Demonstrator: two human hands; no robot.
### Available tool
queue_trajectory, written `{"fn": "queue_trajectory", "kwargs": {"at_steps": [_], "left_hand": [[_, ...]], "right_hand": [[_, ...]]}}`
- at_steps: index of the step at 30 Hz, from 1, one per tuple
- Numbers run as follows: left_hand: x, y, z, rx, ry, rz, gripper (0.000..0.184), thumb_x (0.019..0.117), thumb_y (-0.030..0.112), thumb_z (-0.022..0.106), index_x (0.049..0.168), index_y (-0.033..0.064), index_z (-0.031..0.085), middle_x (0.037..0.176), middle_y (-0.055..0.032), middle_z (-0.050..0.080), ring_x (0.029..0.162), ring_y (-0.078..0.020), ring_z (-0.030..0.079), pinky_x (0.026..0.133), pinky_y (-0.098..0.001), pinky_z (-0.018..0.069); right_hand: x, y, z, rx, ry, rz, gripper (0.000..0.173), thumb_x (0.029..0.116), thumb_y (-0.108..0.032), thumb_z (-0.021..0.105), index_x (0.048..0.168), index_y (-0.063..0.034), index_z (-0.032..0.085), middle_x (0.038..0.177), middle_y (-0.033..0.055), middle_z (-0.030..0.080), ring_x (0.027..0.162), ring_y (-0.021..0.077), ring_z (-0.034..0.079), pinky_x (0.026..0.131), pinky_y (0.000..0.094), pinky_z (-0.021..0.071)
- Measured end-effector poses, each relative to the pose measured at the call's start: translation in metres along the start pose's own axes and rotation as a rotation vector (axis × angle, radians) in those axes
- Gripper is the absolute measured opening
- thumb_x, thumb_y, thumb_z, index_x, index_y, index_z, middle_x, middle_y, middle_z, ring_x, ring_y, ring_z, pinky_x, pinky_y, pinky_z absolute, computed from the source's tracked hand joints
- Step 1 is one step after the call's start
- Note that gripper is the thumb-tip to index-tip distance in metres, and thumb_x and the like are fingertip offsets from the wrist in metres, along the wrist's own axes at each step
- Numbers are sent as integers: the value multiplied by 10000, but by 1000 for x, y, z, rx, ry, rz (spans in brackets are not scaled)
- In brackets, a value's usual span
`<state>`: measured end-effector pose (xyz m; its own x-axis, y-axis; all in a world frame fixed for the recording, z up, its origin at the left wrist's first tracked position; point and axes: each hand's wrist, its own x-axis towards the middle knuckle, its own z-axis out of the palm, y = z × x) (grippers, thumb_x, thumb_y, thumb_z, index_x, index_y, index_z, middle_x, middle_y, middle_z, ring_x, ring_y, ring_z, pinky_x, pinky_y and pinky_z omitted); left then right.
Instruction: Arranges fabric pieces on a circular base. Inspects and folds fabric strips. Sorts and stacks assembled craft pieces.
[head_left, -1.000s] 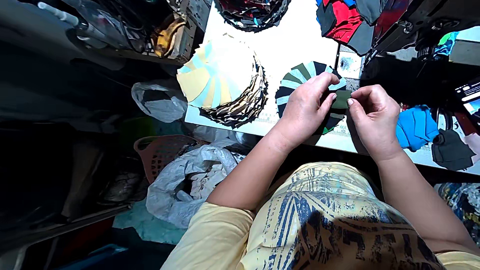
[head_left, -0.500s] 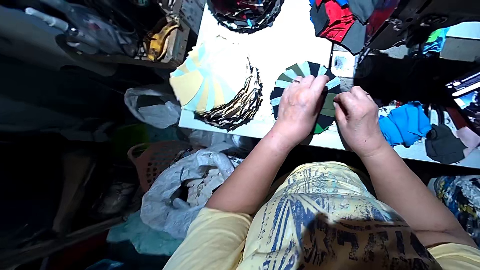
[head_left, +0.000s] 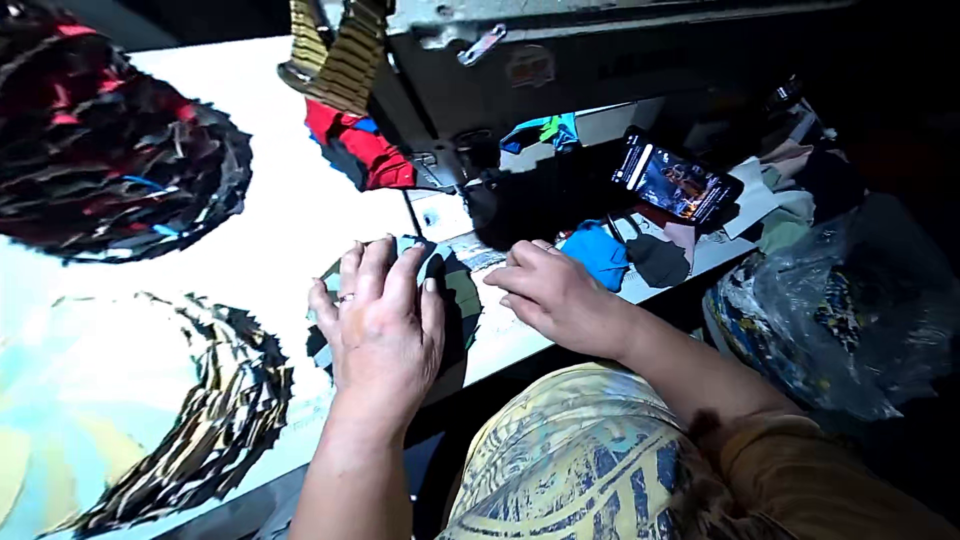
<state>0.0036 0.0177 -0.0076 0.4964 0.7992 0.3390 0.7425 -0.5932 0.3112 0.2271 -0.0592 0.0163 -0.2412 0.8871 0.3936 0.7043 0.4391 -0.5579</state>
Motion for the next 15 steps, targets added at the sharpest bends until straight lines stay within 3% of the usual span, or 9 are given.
{"fn": "queue_trajectory", "kwargs": {"at_steps": [4, 7, 12, 15], "left_hand": [[-2, -4, 16, 96, -114, -52, 630, 1069, 499, 196, 1587, 213, 412, 1688, -92, 289, 1575, -356, 188, 1167, -768, 84], [-3, -5, 19, 114, -128, -58, 636, 1070, 501, 186, 1604, 217, 381, 1696, -85, 273, 1577, -356, 185, 1167, -770, 78], [-3, -5, 19, 129, -129, -74, 635, 1066, 500, 178, 1605, 229, 380, 1700, -75, 263, 1578, -346, 186, 1182, -745, 92], [-3, -4, 19, 127, -132, -80, 626, 1065, 496, 195, 1602, 237, 386, 1701, -69, 263, 1580, -338, 181, 1181, -744, 90]], "right_hand": [[-34, 15, -51, 166, -27, 15, 156, 957, -45, 660, 1066, -16, 767, 946, 76, 681, 903, 150, 649, 825, 309, 568], [-66, 28, -100, 109, 130, 125, 157, 980, -40, 620, 1026, 25, 755, 969, 97, 708, 892, 122, 670, 800, 281, 584], [-125, 82, -162, -325, 554, 561, 225, 1010, -149, 617, 1072, 39, 724, 1029, 171, 716, 896, 189, 690, 822, 348, 584], [-143, 107, -172, -421, 591, 840, 278, 1011, -195, 617, 1160, 24, 703, 1111, 207, 675, 929, 262, 655, 846, 407, 551]]}}
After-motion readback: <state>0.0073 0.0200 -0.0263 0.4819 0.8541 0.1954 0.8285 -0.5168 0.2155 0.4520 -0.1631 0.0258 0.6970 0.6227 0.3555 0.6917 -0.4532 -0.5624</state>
